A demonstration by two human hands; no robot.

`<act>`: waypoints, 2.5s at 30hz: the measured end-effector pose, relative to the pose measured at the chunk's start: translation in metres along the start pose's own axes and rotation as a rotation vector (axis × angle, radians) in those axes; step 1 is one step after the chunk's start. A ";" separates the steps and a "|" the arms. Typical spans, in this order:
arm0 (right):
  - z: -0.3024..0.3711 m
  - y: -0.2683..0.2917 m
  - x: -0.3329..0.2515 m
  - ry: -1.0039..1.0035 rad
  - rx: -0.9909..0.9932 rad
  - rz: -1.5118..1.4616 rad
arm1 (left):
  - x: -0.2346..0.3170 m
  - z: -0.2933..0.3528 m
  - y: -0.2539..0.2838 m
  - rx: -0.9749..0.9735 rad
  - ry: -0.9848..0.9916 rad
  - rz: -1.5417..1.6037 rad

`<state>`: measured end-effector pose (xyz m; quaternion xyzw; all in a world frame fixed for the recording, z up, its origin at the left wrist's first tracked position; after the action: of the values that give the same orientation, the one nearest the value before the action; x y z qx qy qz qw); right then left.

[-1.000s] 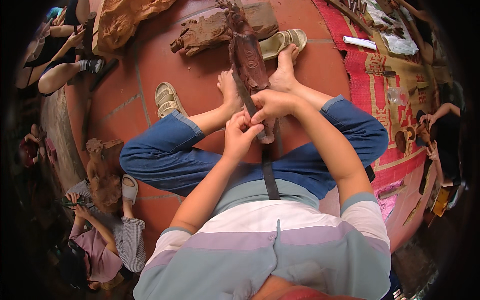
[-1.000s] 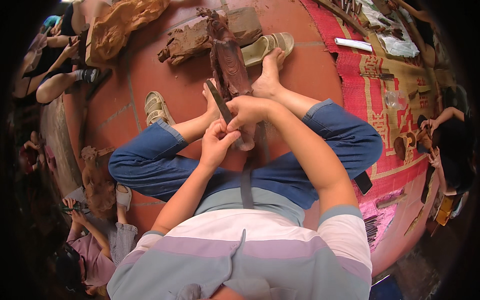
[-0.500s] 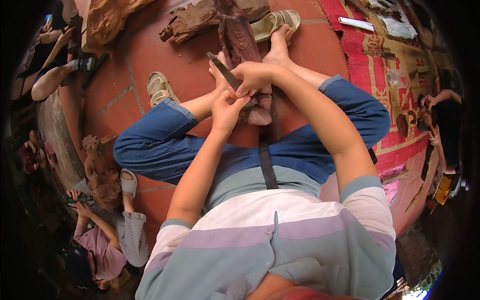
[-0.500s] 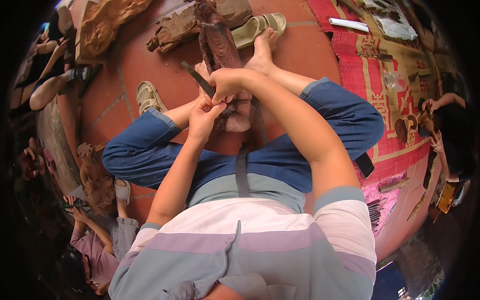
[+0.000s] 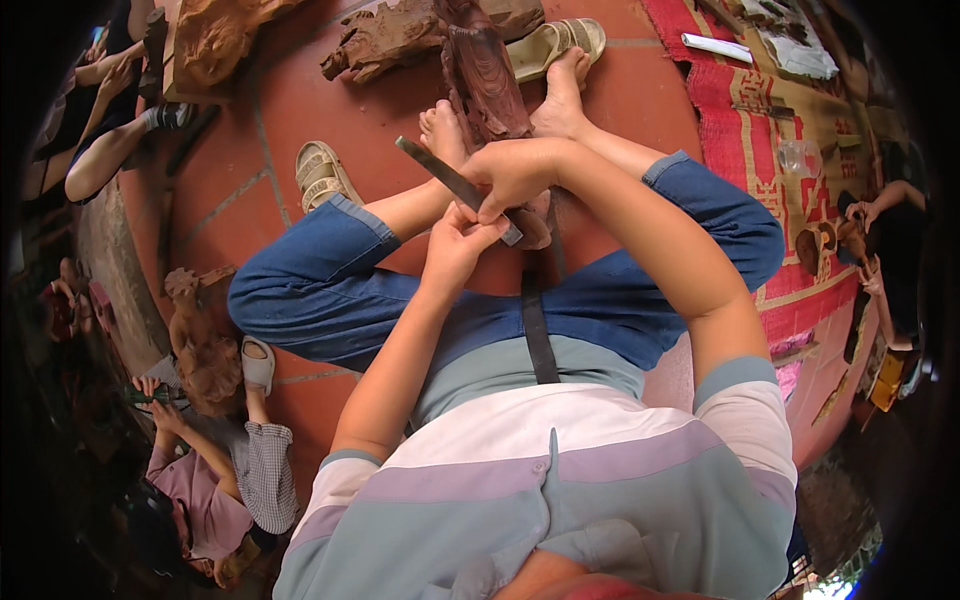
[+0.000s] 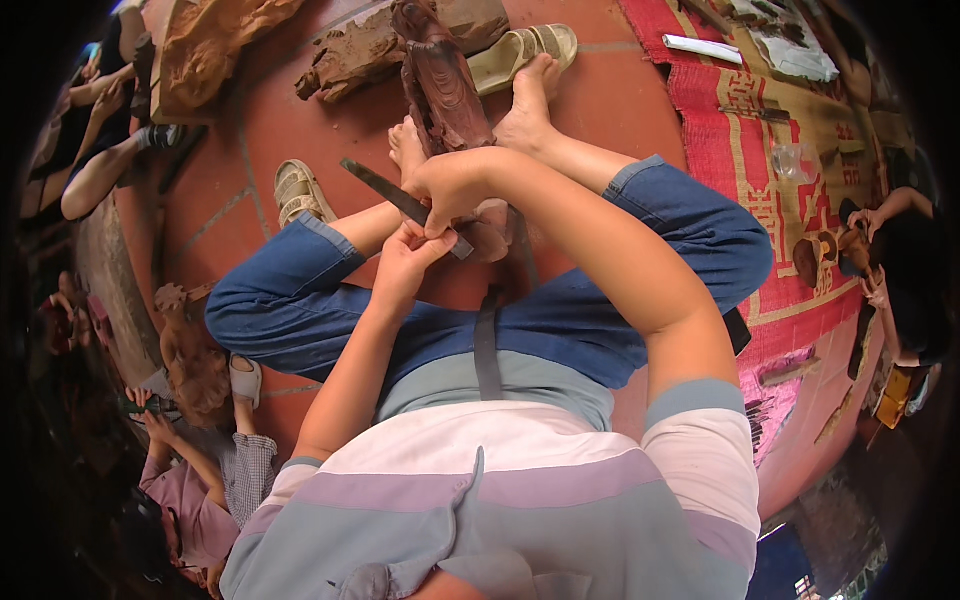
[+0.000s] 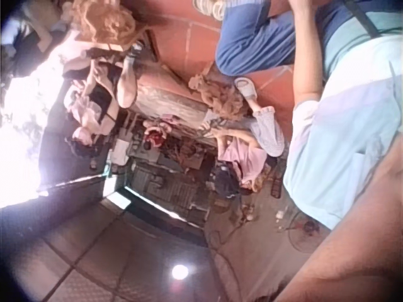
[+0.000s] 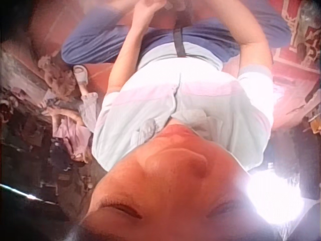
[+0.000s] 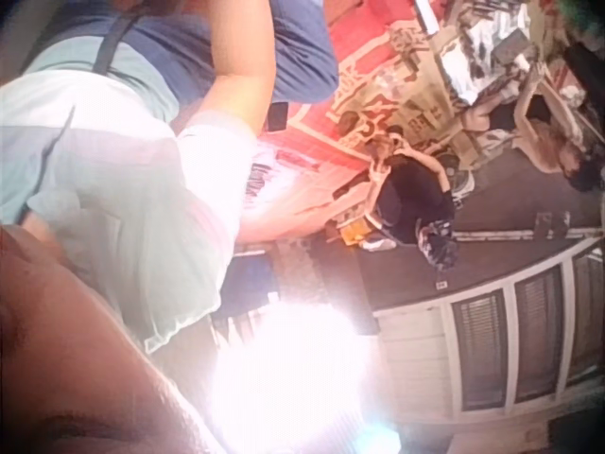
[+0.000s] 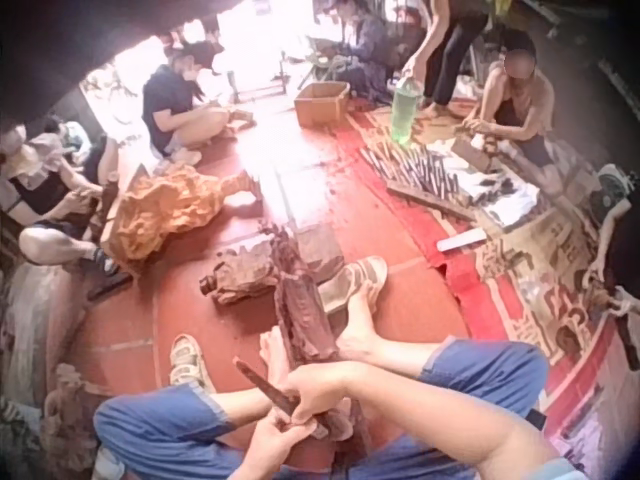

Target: The person sits on the floor and carves a wooden object using a chisel. They hold the wood between their legs and use the tool to shape the surface, occasionally adjusting their grip.

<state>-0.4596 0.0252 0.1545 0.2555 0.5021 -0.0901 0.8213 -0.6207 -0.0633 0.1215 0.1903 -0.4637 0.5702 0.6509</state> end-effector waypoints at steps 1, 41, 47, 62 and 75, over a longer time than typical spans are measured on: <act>0.005 -0.002 -0.006 -0.015 -0.017 0.012 | -0.013 0.001 -0.003 0.029 -0.088 0.067; -0.010 0.009 0.018 -0.208 0.011 -0.067 | -0.019 -0.032 -0.005 0.117 -0.180 -0.155; 0.016 0.002 0.018 -0.030 -0.057 -0.115 | -0.009 -0.005 -0.021 0.055 -0.258 -0.402; 0.019 -0.001 0.042 -0.180 0.108 -0.461 | -0.012 -0.036 -0.007 0.177 -0.267 -0.670; 0.362 0.044 0.210 -0.811 1.538 -0.987 | 0.018 -0.024 0.010 0.021 0.047 0.000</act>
<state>-0.0591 -0.0989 0.1184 0.4304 0.0389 -0.8019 0.4126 -0.6224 -0.0318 0.1211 0.1835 -0.4422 0.5794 0.6596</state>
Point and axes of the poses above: each hand's wrist, its own z-axis away from the middle knuckle, its own y-axis out of the back of the hand, x = y × z, the point moved 1 cm from there along -z, towards the middle knuckle
